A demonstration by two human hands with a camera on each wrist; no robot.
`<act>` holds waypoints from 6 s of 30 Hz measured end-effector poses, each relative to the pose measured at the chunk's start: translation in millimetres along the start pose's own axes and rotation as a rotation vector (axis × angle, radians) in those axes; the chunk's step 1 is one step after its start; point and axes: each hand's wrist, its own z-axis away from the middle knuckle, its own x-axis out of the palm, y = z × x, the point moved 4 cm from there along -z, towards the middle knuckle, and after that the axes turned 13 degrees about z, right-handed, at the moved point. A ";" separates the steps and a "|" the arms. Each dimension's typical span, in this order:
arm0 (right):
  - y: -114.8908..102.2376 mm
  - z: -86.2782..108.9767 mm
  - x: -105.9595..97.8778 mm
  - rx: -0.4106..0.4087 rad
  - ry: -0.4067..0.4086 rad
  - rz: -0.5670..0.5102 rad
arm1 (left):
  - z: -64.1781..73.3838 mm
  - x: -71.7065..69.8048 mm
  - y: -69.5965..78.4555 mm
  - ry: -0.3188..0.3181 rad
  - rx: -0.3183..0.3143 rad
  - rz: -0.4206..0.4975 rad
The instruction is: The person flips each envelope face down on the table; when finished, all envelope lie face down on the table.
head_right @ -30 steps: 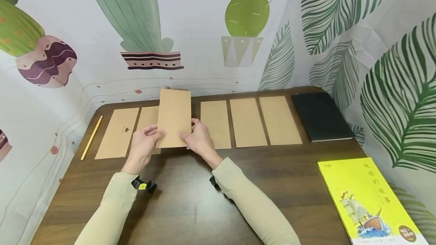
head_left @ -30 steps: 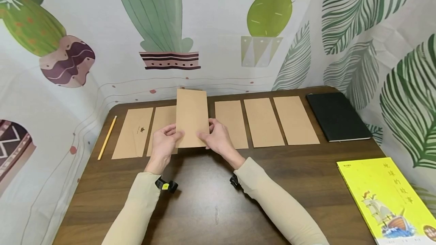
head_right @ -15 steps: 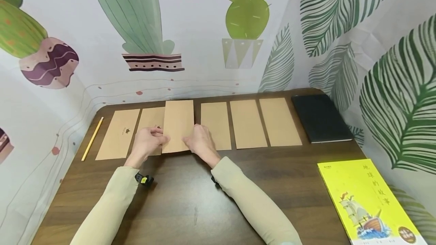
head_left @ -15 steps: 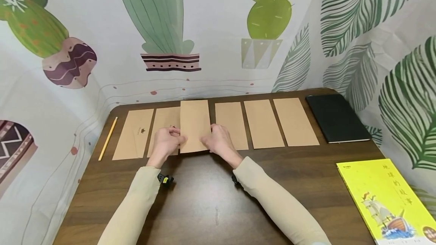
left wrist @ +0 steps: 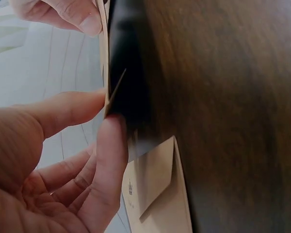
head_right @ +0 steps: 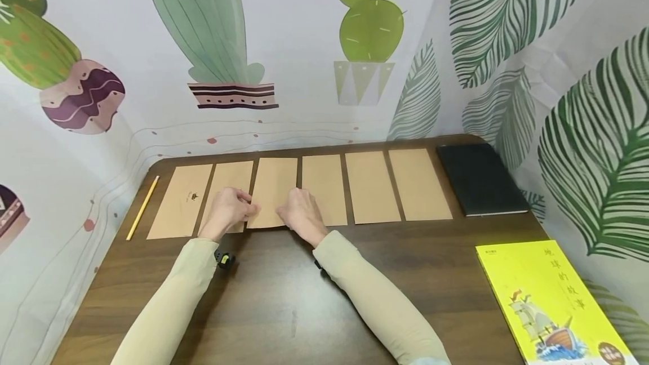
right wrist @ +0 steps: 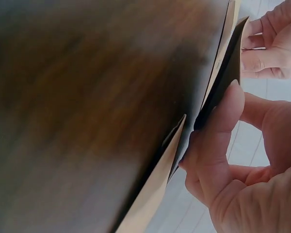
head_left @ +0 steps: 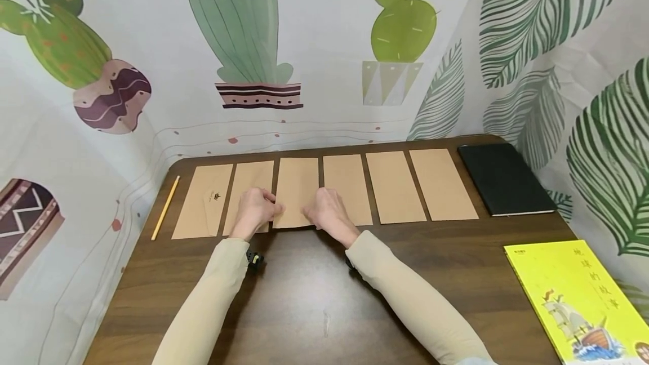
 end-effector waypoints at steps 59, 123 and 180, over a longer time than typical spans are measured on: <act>-63.3 1.5 30.4 -0.300 0.035 0.093 | 35.1 -69.7 -42.8 0.256 0.211 -0.083; -113.5 -15.5 47.9 -0.397 0.169 0.304 | 15.7 -91.8 -63.3 0.311 0.090 -0.065; -79.5 -22.3 41.9 -0.162 0.023 -0.373 | 18.1 -80.0 -67.7 0.005 -0.102 0.384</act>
